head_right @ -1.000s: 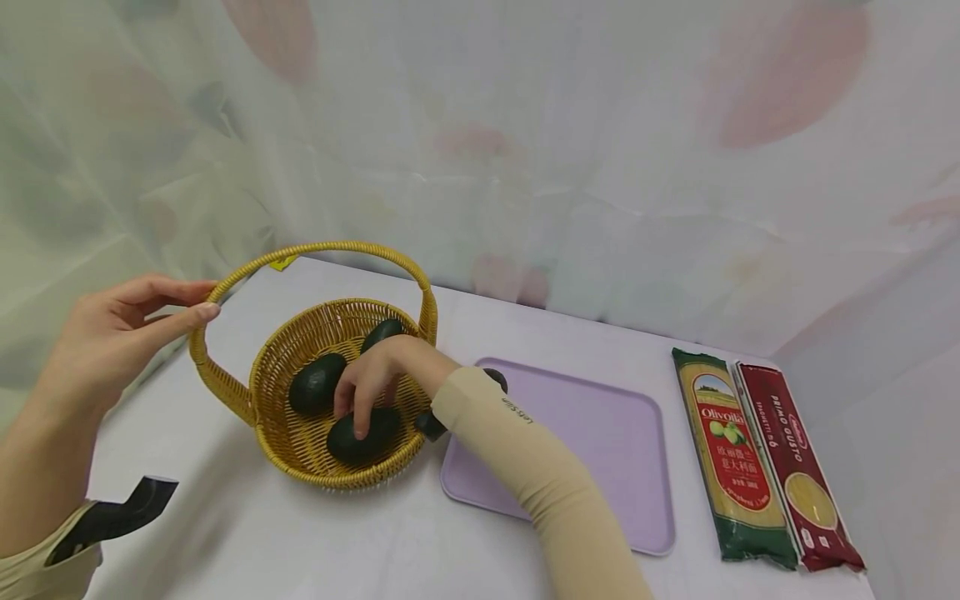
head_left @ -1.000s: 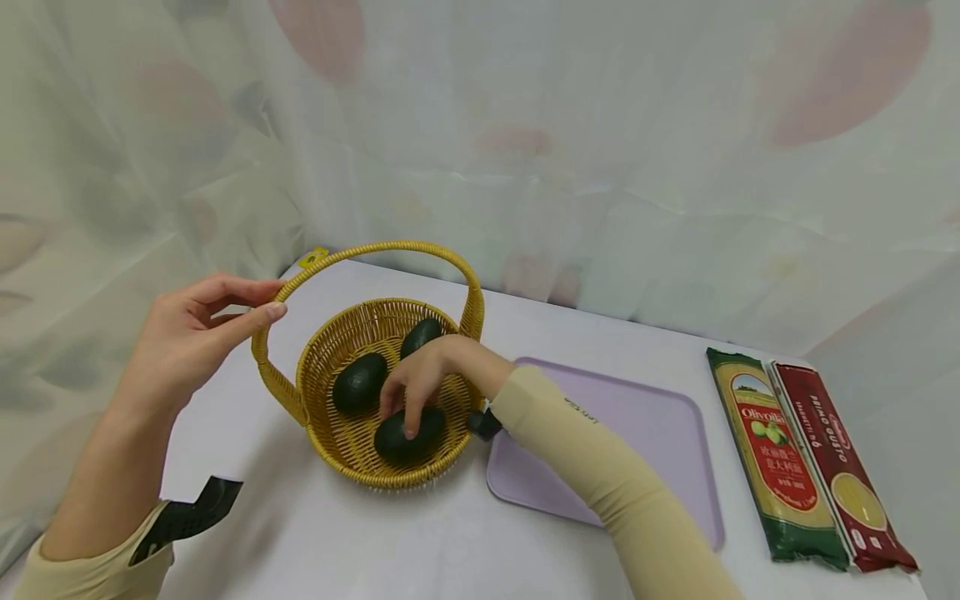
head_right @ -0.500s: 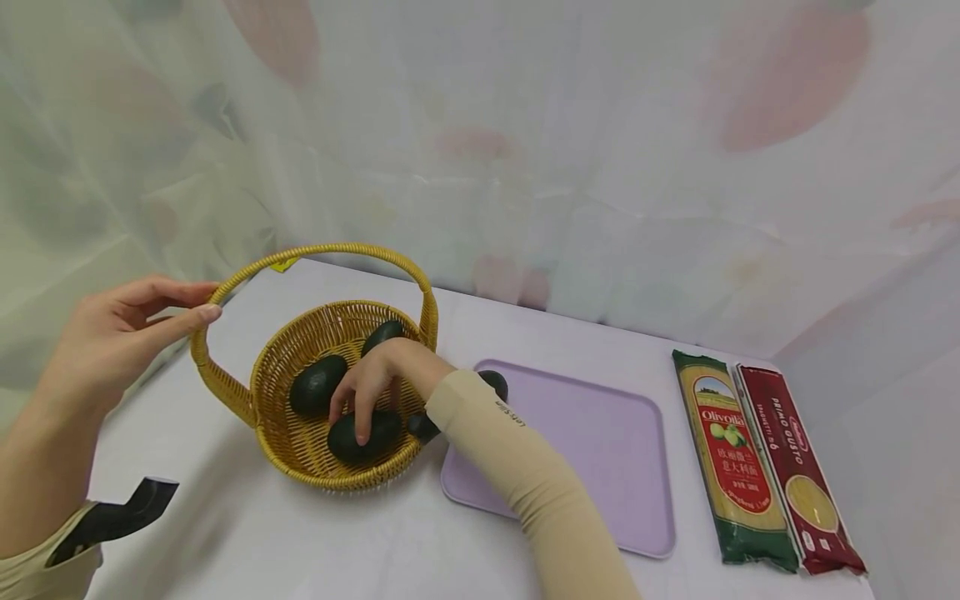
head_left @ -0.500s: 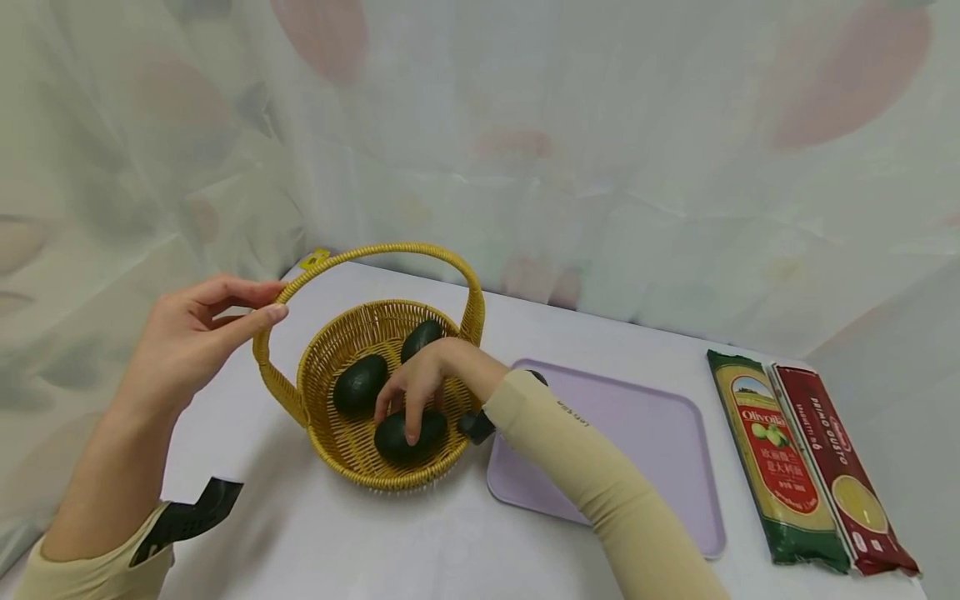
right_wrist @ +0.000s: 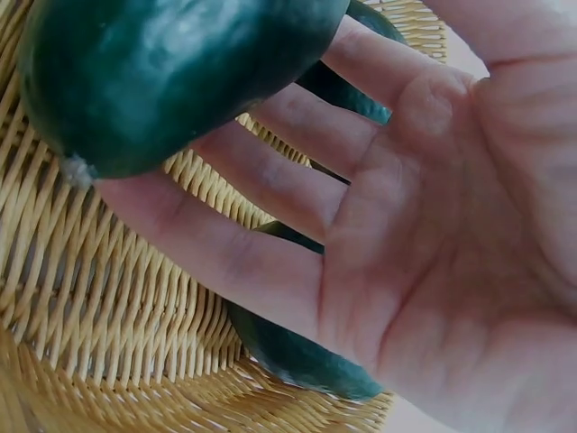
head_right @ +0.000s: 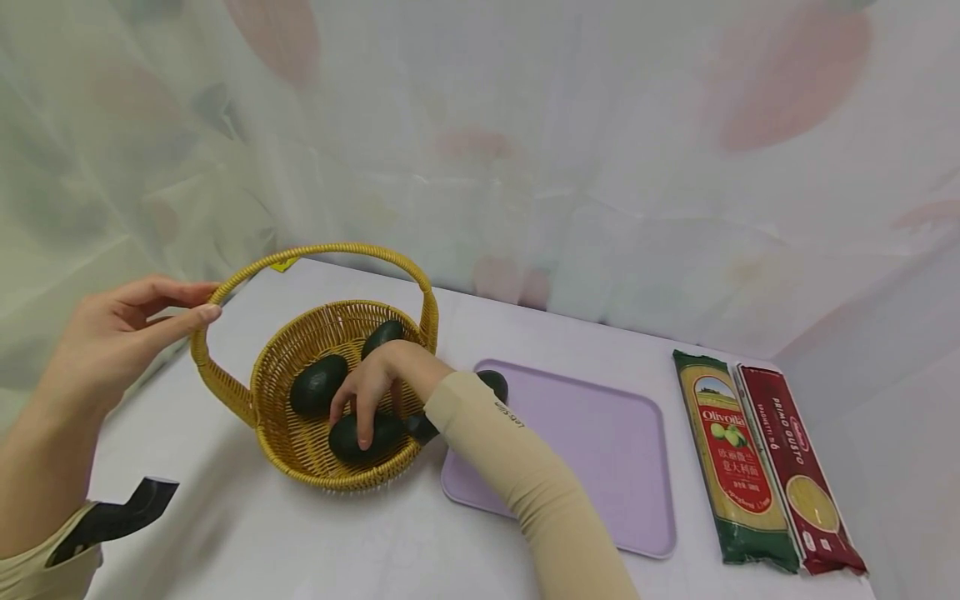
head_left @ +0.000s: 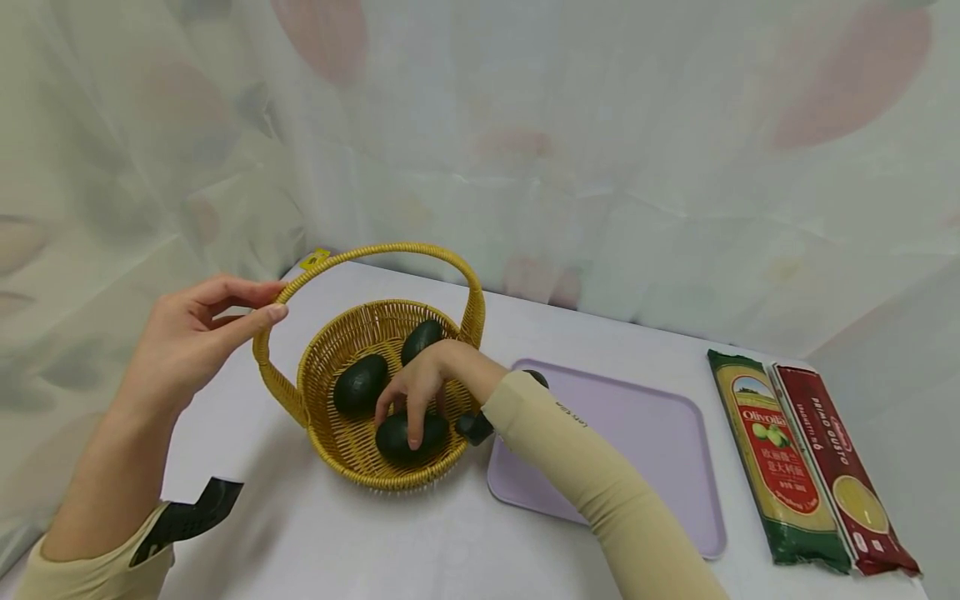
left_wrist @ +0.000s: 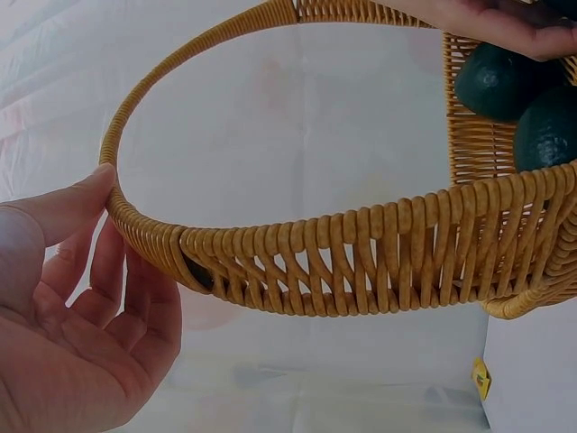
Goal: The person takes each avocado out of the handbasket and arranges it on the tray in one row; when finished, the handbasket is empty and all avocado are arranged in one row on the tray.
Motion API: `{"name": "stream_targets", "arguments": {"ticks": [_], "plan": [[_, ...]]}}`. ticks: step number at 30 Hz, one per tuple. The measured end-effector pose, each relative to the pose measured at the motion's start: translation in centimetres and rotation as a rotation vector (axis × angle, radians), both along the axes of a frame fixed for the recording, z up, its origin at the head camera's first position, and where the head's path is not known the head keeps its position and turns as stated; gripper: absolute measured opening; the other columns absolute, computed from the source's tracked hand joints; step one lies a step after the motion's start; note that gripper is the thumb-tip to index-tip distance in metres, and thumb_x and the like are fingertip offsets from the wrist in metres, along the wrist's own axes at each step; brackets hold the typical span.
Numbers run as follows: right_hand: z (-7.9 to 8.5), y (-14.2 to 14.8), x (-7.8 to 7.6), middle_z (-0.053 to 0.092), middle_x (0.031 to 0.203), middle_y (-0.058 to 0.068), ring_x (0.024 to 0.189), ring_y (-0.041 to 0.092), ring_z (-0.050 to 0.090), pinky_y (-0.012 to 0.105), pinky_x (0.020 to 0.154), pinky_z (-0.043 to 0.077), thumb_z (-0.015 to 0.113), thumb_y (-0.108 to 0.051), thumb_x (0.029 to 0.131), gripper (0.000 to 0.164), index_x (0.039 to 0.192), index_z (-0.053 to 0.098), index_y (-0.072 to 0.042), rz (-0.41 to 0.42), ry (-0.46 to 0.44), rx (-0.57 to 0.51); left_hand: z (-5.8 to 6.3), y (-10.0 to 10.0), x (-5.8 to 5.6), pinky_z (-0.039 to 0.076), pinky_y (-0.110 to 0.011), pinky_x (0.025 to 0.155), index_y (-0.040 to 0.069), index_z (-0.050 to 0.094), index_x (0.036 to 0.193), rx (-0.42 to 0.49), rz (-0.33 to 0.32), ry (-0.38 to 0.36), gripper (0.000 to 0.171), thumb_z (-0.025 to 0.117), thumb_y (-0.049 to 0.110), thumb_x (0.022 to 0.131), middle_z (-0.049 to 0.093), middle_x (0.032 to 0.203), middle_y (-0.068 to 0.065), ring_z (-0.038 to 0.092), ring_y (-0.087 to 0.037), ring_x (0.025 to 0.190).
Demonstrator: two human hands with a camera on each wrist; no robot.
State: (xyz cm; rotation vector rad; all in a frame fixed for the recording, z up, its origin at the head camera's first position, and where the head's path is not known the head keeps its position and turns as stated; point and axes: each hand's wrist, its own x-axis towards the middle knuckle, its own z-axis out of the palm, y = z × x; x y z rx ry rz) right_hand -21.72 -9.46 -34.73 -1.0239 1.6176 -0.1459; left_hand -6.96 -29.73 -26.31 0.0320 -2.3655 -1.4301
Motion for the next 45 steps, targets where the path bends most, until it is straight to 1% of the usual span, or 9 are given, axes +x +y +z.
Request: {"name": "stream_targets", "arguments": {"ticks": [6,13,19,25,29,33,37,40,45], "plan": [[0.5,0.5,-0.1,0.047,0.133,-0.002,0.116,0.011,0.051,0.033,0.080,0.057,0.084,-0.025,0.077,0.066,0.135,0.053,-0.030,-0.019,0.005,-0.036,0.0,-0.1,-0.1,0.051,-0.011,0.079,-0.003,0.069,0.104,0.007,-0.018,0.021,0.018,0.072,0.004,0.088,0.071,0.105,0.012,0.064,-0.006,0.097],[2.0,1.9,-0.5,0.047,0.133,-0.002,0.112,0.013,0.054,0.035,0.081,0.057,0.082,-0.027,0.079,0.060,0.132,0.054,-0.029,-0.047,-0.004,-0.138,0.1,-0.4,-0.1,0.051,-0.011,0.078,-0.002,0.070,0.104,0.013,-0.019,0.017,0.018,0.073,0.003,0.087,0.071,0.105,0.012,0.063,-0.006,0.097],[3.5,3.8,-1.0,0.051,0.130,-0.004,0.108,0.013,0.056,0.035,0.077,0.057,0.081,-0.027,0.081,0.064,0.136,0.051,-0.024,-0.036,-0.021,-0.223,0.1,-0.5,-0.1,0.051,-0.010,0.078,-0.002,0.070,0.104,0.030,-0.024,0.012,0.018,0.072,0.002,0.087,0.071,0.105,0.012,0.063,-0.006,0.097],[4.7,6.5,-1.3,0.053,0.129,-0.001,0.105,0.016,0.061,0.035,0.078,0.058,0.082,-0.027,0.080,0.062,0.134,0.051,-0.025,-0.079,-0.022,-0.245,0.0,-0.6,-0.2,0.051,-0.010,0.079,-0.002,0.070,0.104,0.011,-0.022,0.009,0.018,0.072,0.003,0.087,0.070,0.105,0.013,0.063,-0.005,0.097],[5.0,8.2,-1.7,0.053,0.130,-0.001,0.105,0.018,0.062,0.035,0.080,0.057,0.082,-0.028,0.080,0.062,0.133,0.052,-0.025,-0.109,-0.007,-0.256,-0.1,-0.8,-0.3,0.050,-0.009,0.079,-0.001,0.070,0.104,0.015,-0.027,0.017,0.017,0.072,0.001,0.087,0.071,0.104,0.014,0.063,-0.005,0.096],[5.1,10.0,-2.1,0.052,0.129,-0.002,0.110,0.019,0.059,0.037,0.079,0.058,0.082,-0.028,0.080,0.062,0.134,0.052,-0.026,-0.150,0.022,-0.274,-0.2,-1.0,-0.3,0.050,-0.009,0.079,-0.002,0.070,0.103,0.031,-0.033,0.030,0.017,0.072,0.000,0.087,0.071,0.103,0.012,0.063,-0.005,0.095],[5.0,11.9,-2.5,0.052,0.128,-0.001,0.114,0.020,0.056,0.037,0.079,0.058,0.082,-0.028,0.080,0.061,0.133,0.053,-0.029,-0.197,0.046,-0.292,-0.3,-1.2,-0.4,0.051,-0.010,0.079,-0.003,0.070,0.101,0.102,-0.064,0.058,0.016,0.072,-0.004,0.085,0.073,0.101,0.009,0.065,-0.006,0.093],[4.9,13.2,-2.6,0.052,0.128,0.000,0.115,0.021,0.055,0.037,0.078,0.058,0.082,-0.027,0.080,0.061,0.133,0.053,-0.029,-0.230,0.050,-0.298,-0.3,-1.3,-0.4,0.051,-0.010,0.079,-0.004,0.070,0.101,0.144,-0.086,0.071,0.016,0.071,-0.007,0.085,0.073,0.101,0.007,0.065,-0.007,0.093],[4.6,15.4,-2.7,0.052,0.127,0.003,0.113,0.023,0.055,0.039,0.079,0.057,0.081,-0.025,0.080,0.059,0.132,0.053,-0.026,-0.293,0.028,-0.305,-0.4,-1.5,-0.3,0.051,-0.010,0.079,-0.004,0.070,0.101,0.163,-0.093,0.069,0.016,0.071,-0.007,0.085,0.073,0.102,0.007,0.065,-0.006,0.094]]}}
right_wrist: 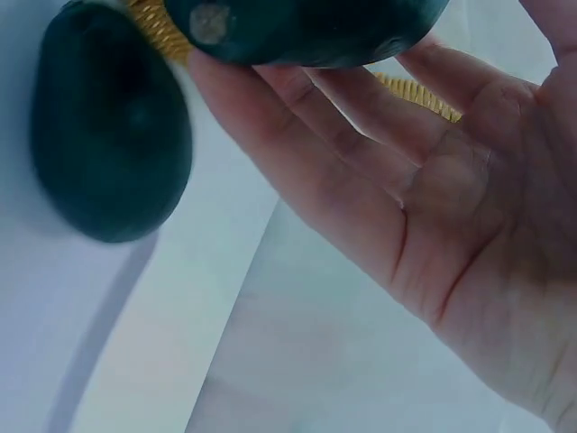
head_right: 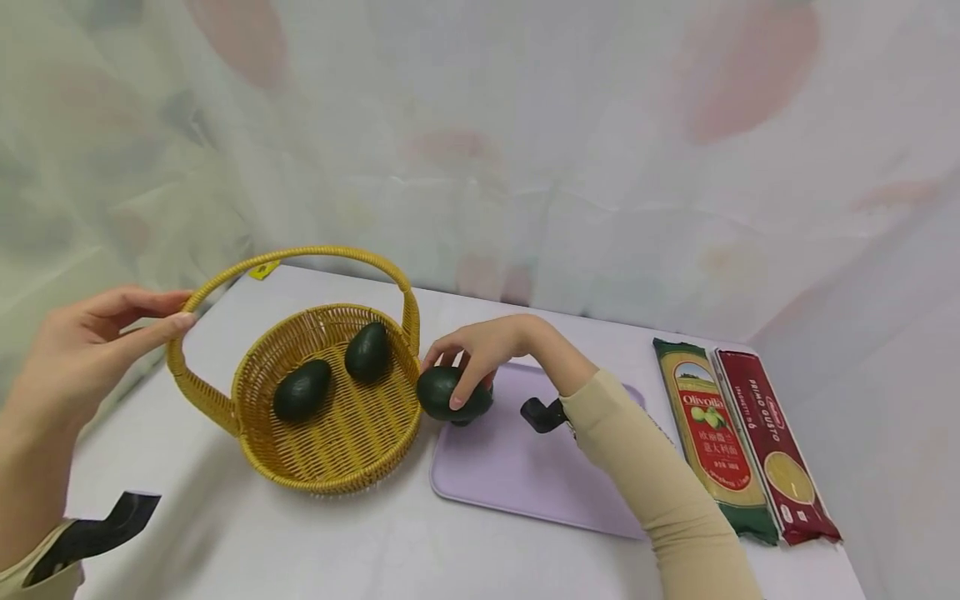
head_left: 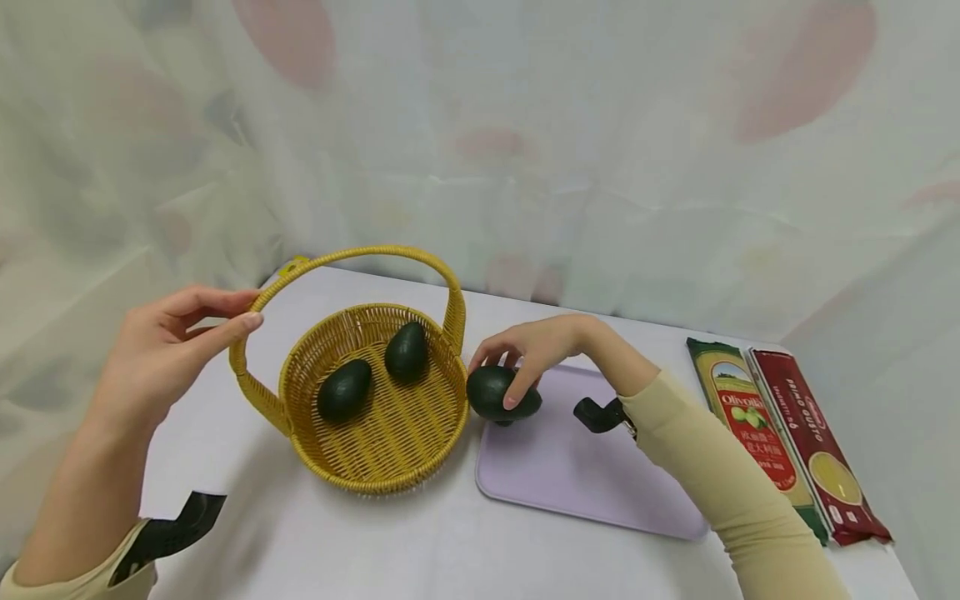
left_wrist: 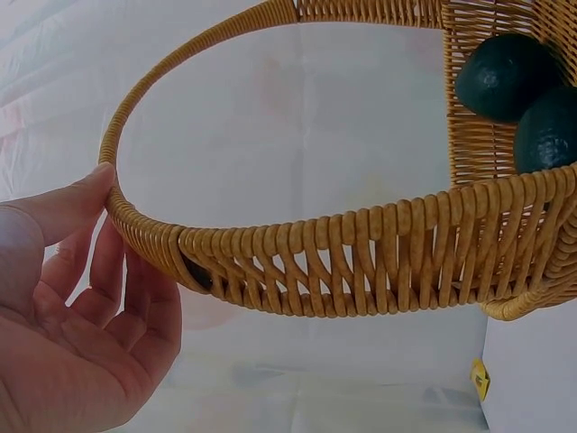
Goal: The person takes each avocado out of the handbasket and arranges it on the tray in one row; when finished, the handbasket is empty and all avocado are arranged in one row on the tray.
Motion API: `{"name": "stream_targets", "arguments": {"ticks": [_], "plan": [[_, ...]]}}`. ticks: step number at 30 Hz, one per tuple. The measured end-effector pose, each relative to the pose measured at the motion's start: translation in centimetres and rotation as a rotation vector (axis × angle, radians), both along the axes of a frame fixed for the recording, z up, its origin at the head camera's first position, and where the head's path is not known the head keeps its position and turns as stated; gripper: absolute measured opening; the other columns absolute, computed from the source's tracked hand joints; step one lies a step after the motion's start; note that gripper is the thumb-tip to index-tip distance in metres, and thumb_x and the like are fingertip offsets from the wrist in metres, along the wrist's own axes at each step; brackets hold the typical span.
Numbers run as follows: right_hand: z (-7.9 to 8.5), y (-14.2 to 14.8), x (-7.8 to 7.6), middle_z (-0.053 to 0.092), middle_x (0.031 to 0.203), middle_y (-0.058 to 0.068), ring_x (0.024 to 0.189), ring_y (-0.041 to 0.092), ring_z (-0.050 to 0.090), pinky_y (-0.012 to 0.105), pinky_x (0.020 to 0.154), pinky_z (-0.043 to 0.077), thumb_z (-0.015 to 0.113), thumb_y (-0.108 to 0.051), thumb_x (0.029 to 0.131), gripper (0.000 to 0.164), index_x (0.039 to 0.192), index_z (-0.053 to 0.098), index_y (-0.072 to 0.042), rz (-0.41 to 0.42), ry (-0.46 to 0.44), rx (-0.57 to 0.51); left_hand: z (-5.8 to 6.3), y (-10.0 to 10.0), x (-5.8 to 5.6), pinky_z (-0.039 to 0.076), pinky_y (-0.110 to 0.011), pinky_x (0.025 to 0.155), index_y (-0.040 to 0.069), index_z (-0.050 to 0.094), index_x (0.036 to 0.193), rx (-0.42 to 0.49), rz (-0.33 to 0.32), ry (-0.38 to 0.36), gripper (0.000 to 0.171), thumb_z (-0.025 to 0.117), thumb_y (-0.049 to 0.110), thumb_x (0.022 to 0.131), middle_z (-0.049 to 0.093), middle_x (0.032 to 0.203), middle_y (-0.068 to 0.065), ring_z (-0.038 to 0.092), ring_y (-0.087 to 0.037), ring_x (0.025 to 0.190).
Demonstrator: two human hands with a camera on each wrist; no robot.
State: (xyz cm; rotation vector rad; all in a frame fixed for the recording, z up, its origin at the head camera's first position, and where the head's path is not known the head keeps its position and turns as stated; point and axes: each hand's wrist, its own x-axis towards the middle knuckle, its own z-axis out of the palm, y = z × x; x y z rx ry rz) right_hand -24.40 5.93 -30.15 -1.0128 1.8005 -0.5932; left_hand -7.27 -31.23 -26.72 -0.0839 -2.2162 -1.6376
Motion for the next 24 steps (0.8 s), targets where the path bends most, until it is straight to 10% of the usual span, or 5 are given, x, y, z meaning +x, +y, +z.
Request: {"name": "stream_targets", "arguments": {"ticks": [24], "plan": [[-7.1,10.0,2.1,0.060,0.122,0.009,0.110,0.021,0.057,0.037,0.091,0.049,0.077,-0.027,0.084,0.064,0.137,0.048,-0.008,-0.564,-0.008,-0.158,0.0,-0.2,0.0,0.050,-0.010,0.080,-0.004,0.069,0.102,-0.010,0.002,-0.029,0.017,0.072,-0.001,0.086,0.072,0.104,0.006,0.065,-0.006,0.095]]}}
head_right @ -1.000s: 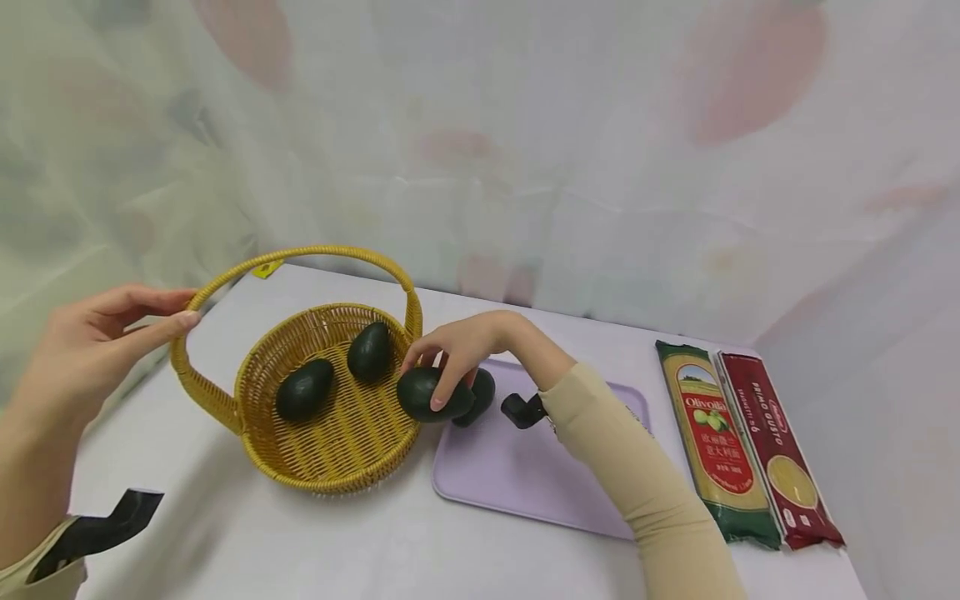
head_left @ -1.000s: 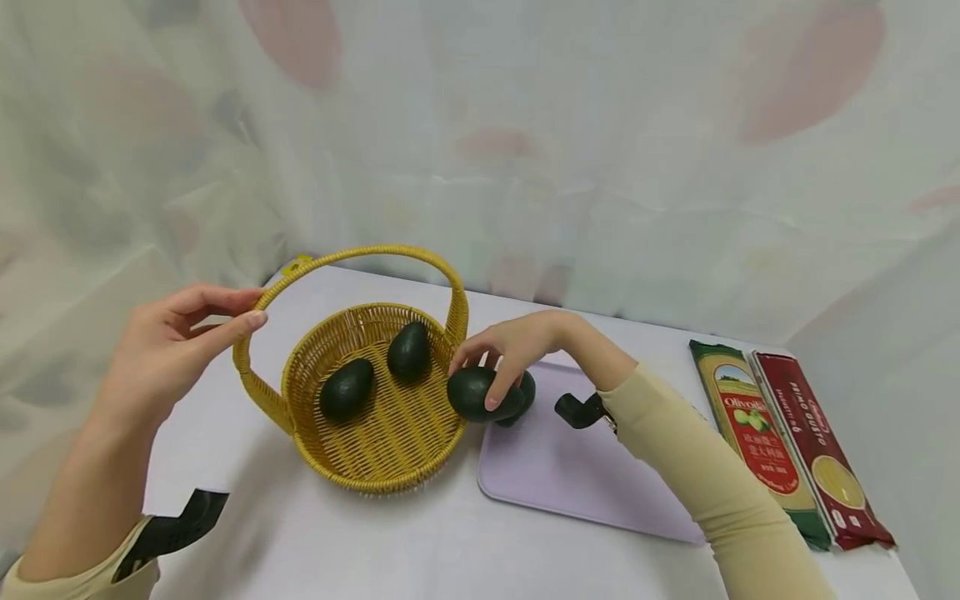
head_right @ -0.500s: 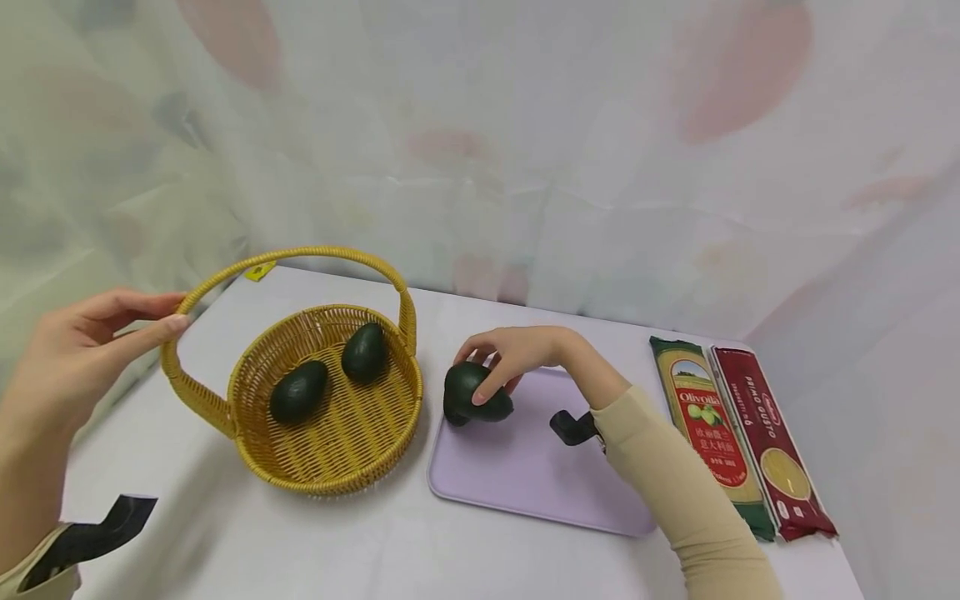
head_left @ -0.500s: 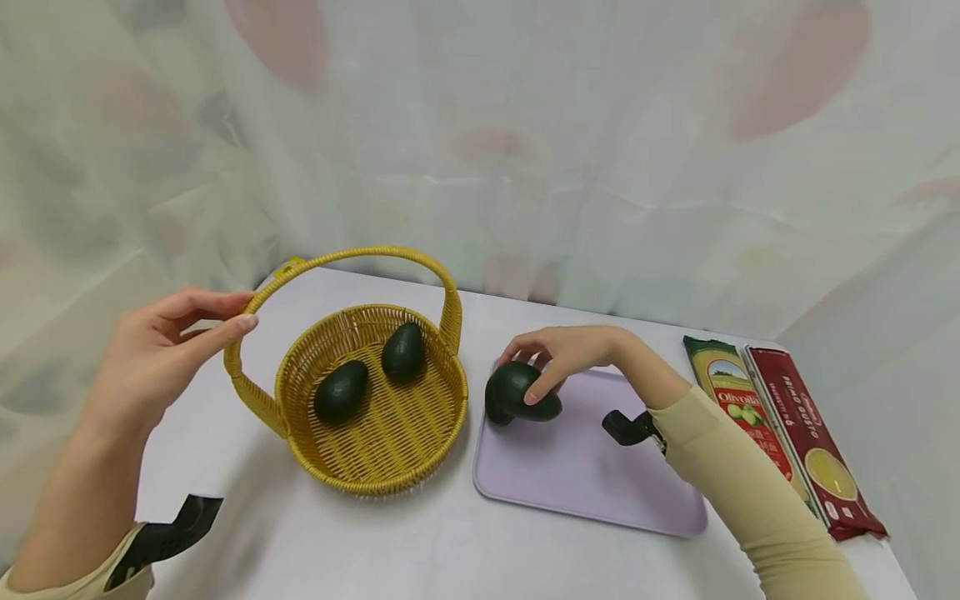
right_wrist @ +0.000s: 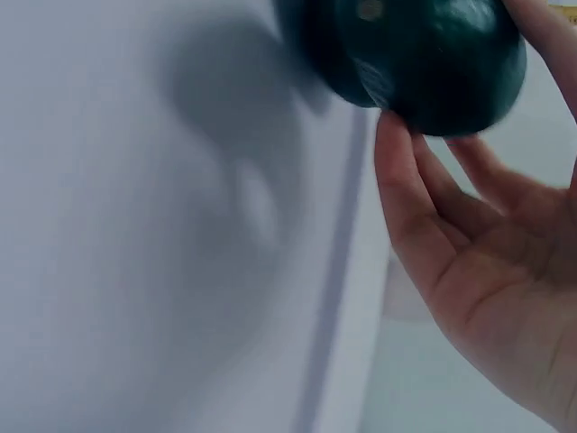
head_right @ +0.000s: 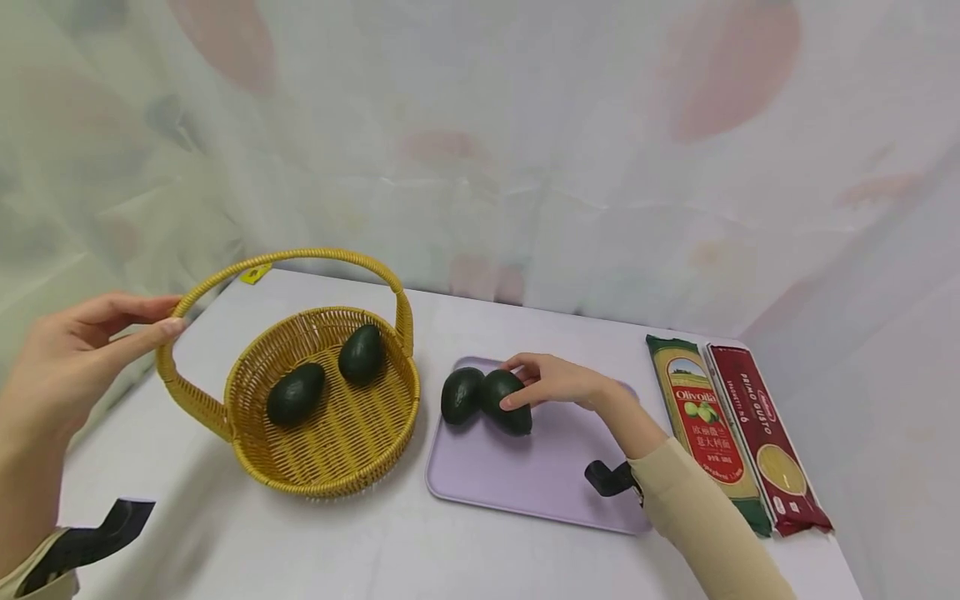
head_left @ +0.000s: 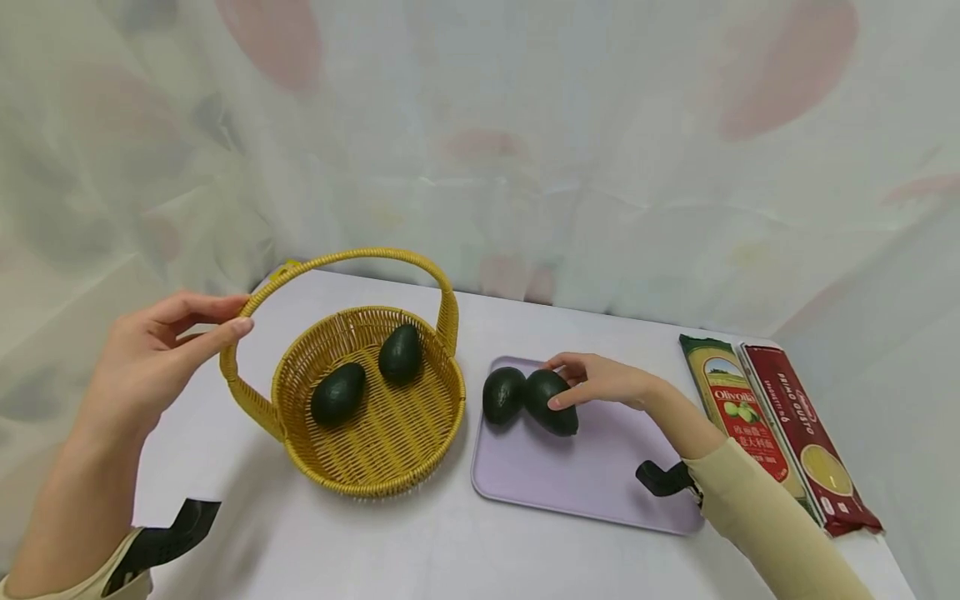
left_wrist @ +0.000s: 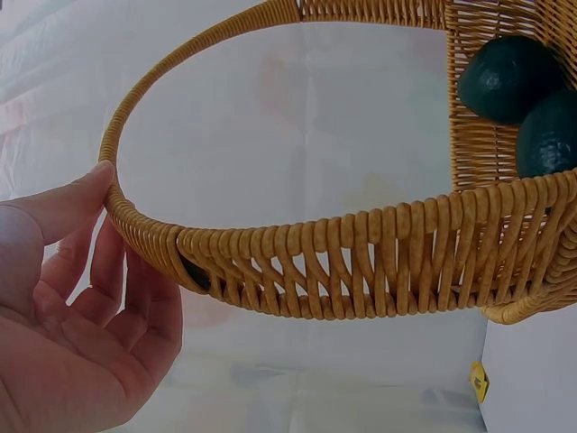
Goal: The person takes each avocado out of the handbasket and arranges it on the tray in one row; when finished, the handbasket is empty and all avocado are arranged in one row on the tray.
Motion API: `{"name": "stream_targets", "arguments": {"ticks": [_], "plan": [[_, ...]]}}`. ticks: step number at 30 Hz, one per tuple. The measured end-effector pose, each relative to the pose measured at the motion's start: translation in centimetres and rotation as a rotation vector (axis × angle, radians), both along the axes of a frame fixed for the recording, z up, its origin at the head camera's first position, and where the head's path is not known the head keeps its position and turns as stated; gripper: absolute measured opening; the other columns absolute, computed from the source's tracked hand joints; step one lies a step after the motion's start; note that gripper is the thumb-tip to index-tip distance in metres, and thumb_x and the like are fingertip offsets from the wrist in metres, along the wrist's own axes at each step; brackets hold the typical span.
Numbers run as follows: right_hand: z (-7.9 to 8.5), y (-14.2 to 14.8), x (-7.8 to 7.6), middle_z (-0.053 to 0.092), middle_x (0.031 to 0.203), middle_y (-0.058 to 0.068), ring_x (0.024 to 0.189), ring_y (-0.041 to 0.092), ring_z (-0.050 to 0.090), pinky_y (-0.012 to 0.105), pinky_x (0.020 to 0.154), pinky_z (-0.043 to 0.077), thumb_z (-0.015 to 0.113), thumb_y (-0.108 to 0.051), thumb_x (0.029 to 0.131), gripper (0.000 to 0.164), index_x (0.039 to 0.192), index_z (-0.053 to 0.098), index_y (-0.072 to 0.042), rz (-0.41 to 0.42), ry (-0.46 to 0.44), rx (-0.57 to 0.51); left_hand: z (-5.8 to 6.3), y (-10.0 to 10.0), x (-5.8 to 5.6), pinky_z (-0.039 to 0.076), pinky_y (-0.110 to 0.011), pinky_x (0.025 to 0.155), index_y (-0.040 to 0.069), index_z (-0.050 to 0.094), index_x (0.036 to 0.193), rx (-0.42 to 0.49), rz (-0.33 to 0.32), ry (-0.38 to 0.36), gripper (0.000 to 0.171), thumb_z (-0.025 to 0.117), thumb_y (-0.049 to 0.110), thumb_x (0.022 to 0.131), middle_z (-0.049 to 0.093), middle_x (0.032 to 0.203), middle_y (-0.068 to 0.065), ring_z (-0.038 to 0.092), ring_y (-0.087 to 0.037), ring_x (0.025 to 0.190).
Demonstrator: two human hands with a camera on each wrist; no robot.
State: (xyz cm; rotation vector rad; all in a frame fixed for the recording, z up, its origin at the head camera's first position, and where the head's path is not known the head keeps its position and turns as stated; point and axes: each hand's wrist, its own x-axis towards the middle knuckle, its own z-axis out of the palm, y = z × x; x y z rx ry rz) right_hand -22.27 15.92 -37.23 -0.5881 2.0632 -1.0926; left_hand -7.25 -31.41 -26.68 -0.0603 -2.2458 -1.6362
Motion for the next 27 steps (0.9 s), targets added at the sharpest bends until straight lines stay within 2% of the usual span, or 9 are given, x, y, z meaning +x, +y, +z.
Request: {"name": "stream_targets", "arguments": {"ticks": [6,10,14,19,24,27], "plan": [[-2.0,1.0,0.9,0.055,0.124,0.018,0.102,0.024,0.062,0.037,0.088,0.055,0.076,-0.022,0.086,0.066,0.138,0.042,0.000,-0.184,-0.107,-0.096,0.0,0.0,0.0,0.050,-0.010,0.080,-0.005,0.068,0.103,-0.010,0.002,-0.004,0.018,0.072,0.000,0.086,0.072,0.104,0.006,0.065,-0.006,0.095],[-3.2,1.3,1.3,0.050,0.128,0.019,0.102,0.022,0.061,0.037,0.087,0.056,0.076,-0.024,0.085,0.068,0.138,0.041,0.001,-0.281,-0.114,-0.109,0.0,0.0,0.0,0.050,-0.010,0.080,-0.005,0.068,0.102,0.004,-0.002,-0.004,0.017,0.073,-0.001,0.086,0.072,0.104,0.006,0.065,-0.006,0.094],[-4.0,1.3,1.6,0.048,0.130,0.019,0.101,0.021,0.060,0.037,0.086,0.056,0.076,-0.027,0.085,0.073,0.140,0.039,0.003,-0.344,-0.080,-0.091,0.0,0.0,0.0,0.050,-0.010,0.080,-0.004,0.069,0.102,0.003,0.005,-0.011,0.018,0.073,0.000,0.086,0.072,0.103,0.007,0.065,-0.005,0.093],[-4.5,0.8,1.8,0.050,0.126,0.019,0.097,0.020,0.060,0.036,0.084,0.056,0.077,-0.028,0.084,0.074,0.138,0.040,0.005,-0.405,-0.061,-0.083,0.0,0.0,0.0,0.050,-0.009,0.080,-0.004,0.069,0.103,0.002,0.009,-0.018,0.018,0.073,0.001,0.086,0.072,0.104,0.007,0.065,-0.006,0.094],[-4.5,0.2,2.0,0.052,0.120,0.018,0.094,0.019,0.060,0.035,0.081,0.057,0.077,-0.028,0.084,0.070,0.134,0.043,0.006,-0.450,-0.043,-0.075,0.0,0.1,0.0,0.049,-0.009,0.080,0.000,0.070,0.105,-0.063,0.042,-0.047,0.019,0.074,0.005,0.087,0.072,0.105,0.009,0.064,-0.004,0.096],[-4.5,-0.1,2.1,0.054,0.118,0.017,0.094,0.018,0.060,0.034,0.080,0.058,0.078,-0.029,0.083,0.070,0.133,0.044,0.006,-0.456,-0.026,-0.065,0.1,0.1,0.0,0.049,-0.009,0.080,0.001,0.070,0.105,-0.069,0.046,-0.047,0.019,0.074,0.005,0.087,0.072,0.106,0.009,0.064,-0.005,0.096]]}}
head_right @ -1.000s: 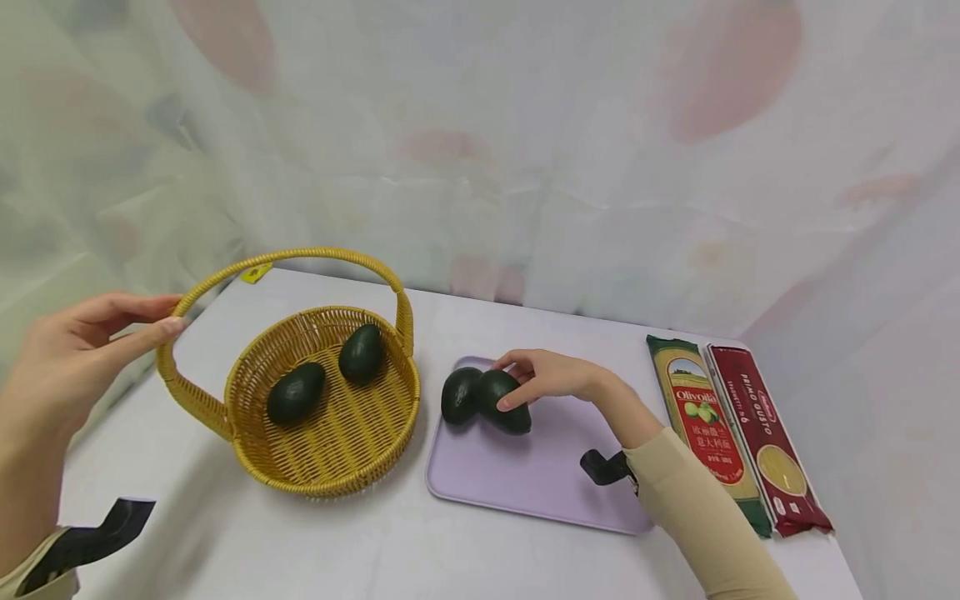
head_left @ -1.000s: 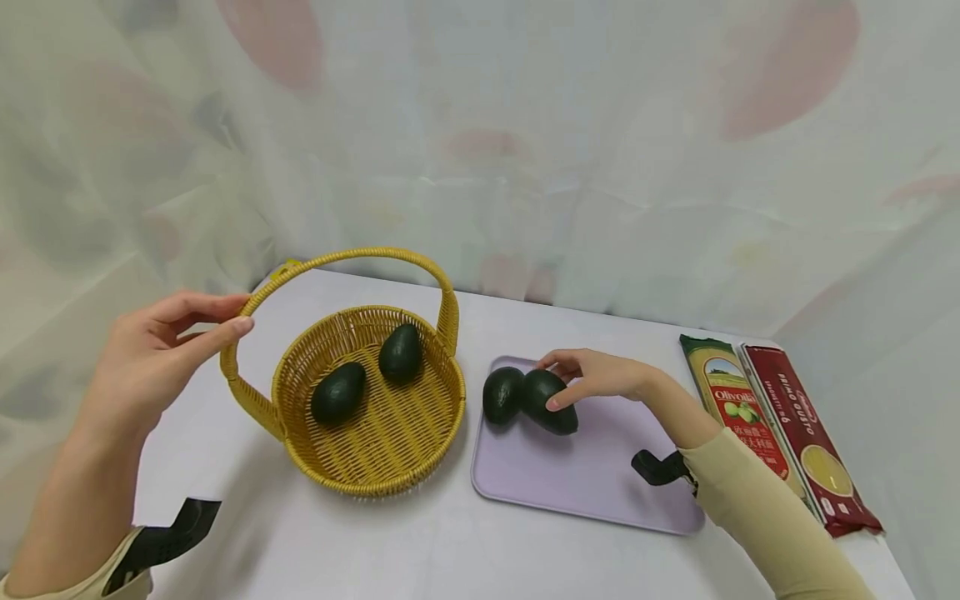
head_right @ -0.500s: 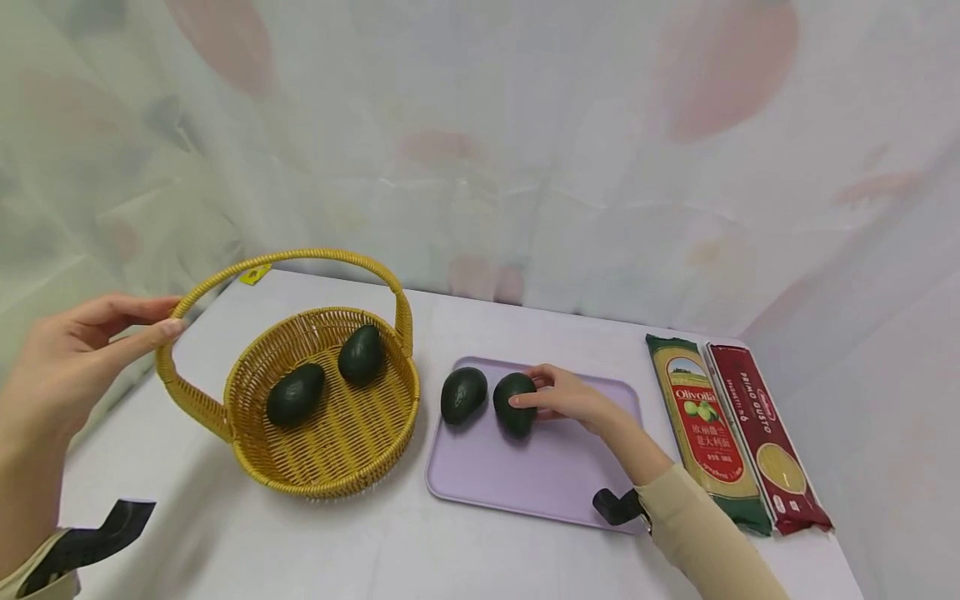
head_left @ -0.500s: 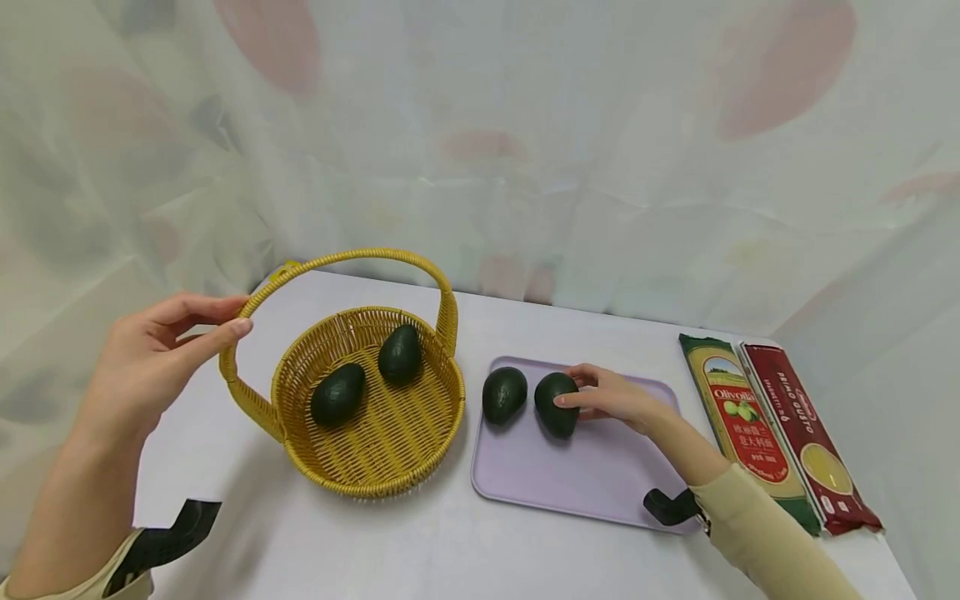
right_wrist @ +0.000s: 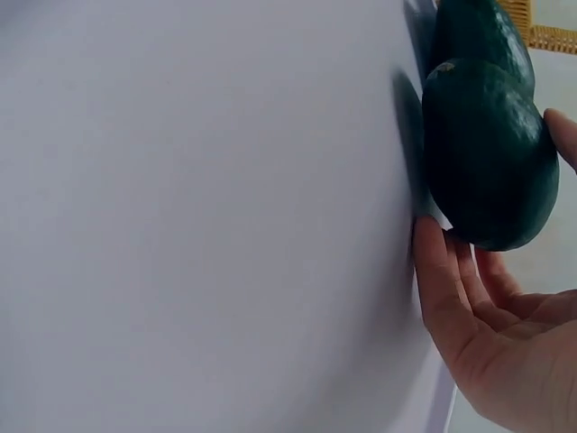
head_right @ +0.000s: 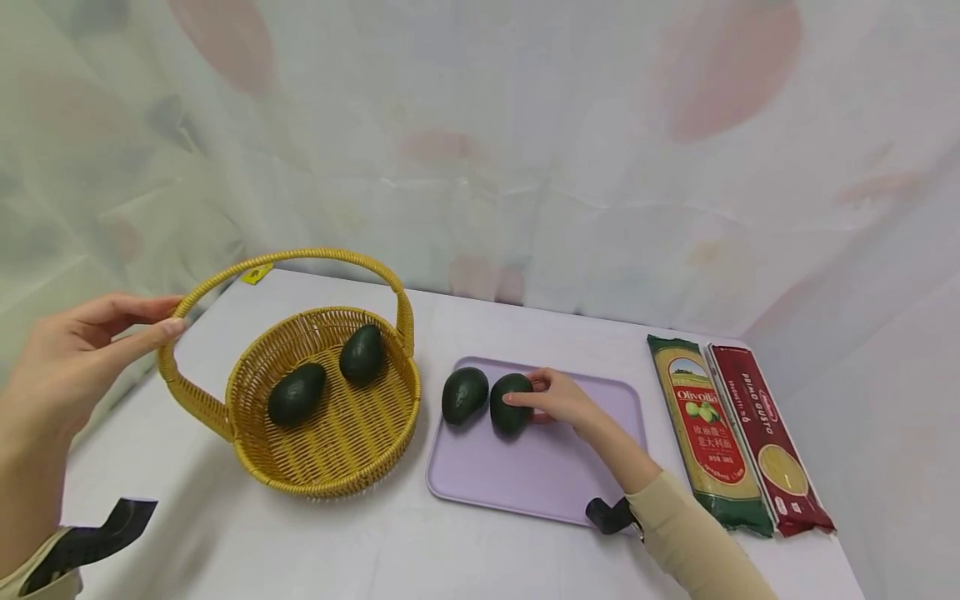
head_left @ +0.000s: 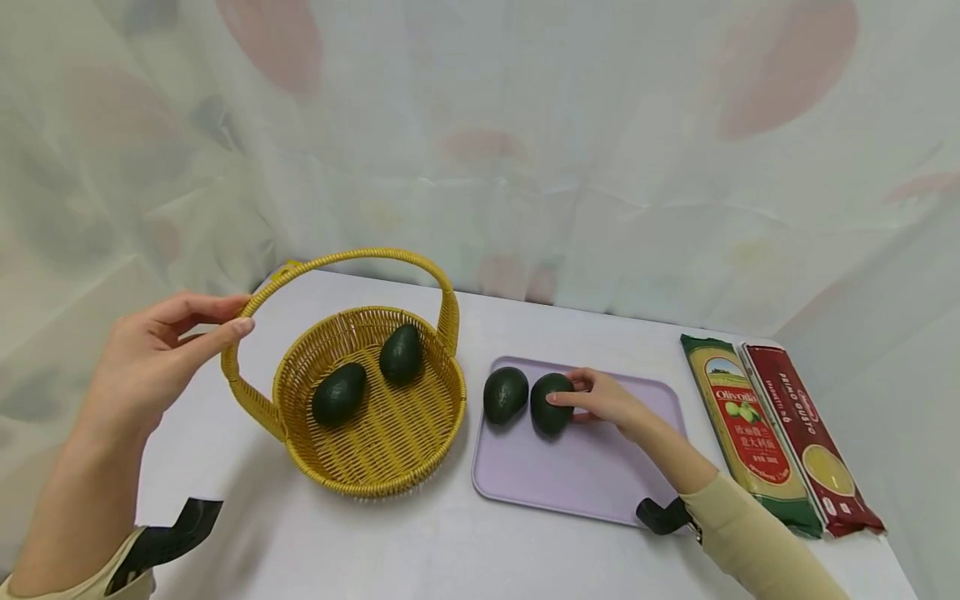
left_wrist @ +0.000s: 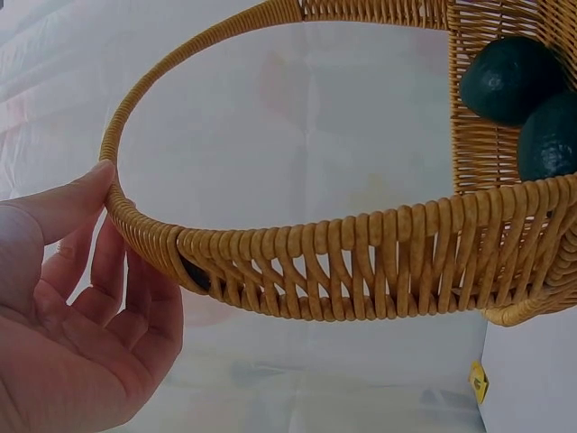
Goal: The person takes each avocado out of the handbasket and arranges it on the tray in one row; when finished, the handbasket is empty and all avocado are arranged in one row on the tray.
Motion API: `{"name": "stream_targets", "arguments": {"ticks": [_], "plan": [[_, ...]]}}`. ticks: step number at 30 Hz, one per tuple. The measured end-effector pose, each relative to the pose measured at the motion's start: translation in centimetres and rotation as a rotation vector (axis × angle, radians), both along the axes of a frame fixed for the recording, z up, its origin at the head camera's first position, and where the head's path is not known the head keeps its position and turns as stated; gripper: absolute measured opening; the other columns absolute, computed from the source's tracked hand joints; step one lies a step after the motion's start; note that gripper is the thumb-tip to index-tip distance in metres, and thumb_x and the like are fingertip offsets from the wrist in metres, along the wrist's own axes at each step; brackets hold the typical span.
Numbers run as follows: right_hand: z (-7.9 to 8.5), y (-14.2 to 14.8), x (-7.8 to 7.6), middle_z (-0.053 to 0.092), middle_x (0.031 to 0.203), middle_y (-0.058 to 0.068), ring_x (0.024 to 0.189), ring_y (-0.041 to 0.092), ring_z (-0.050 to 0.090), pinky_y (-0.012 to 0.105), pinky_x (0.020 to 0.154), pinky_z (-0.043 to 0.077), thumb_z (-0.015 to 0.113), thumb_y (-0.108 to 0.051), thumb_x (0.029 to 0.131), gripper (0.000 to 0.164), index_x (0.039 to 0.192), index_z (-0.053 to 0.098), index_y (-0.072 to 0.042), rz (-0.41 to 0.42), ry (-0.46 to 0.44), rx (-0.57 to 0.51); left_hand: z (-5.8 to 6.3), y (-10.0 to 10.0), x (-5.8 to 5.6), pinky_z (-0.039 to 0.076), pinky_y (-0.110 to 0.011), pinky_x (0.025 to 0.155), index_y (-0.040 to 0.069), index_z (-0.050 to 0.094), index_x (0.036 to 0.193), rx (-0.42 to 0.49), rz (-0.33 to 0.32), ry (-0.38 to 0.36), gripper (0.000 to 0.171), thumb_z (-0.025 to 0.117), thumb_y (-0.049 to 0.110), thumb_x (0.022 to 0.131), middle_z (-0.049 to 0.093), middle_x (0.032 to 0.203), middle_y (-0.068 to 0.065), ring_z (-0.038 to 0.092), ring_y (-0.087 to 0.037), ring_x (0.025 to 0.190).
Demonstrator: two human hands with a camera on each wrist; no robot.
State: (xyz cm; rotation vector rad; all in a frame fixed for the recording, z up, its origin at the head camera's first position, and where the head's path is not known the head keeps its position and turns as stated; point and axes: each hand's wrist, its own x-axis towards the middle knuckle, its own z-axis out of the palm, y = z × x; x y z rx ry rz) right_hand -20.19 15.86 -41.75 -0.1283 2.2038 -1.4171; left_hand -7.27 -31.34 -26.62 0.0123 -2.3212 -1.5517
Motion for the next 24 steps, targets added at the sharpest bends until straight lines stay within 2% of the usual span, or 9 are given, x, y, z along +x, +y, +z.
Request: {"name": "stream_targets", "arguments": {"ticks": [5,13,24], "plan": [[-0.03,-0.21,0.13,0.055,0.117,0.015,0.095,0.018,0.059,0.032,0.078,0.058,0.078,-0.033,0.082,0.070,0.133,0.047,0.004,-0.002,0.014,0.038,-0.04,-0.01,-0.03,0.049,-0.009,0.080,0.001,0.071,0.104,-0.010,-0.001,0.014,0.018,0.073,0.004,0.087,0.072,0.105,0.009,0.064,-0.004,0.096],[-0.04,-0.12,0.07,0.051,0.126,0.019,0.098,0.022,0.060,0.033,0.076,0.058,0.075,-0.038,0.086,0.071,0.136,0.046,0.002,0.027,0.059,0.083,-0.03,0.03,0.01,0.049,-0.009,0.080,-0.001,0.069,0.106,-0.014,0.003,0.010,0.019,0.073,0.005,0.088,0.072,0.105,0.009,0.064,-0.004,0.097],[0.40,0.42,0.20,0.050,0.130,0.021,0.103,0.026,0.060,0.035,0.077,0.059,0.071,-0.038,0.089,0.067,0.137,0.046,0.002,0.070,0.091,0.077,0.00,0.02,0.01,0.049,-0.009,0.081,-0.002,0.069,0.105,-0.026,0.003,0.013,0.019,0.073,0.005,0.088,0.071,0.105,0.010,0.064,-0.005,0.097]]}}
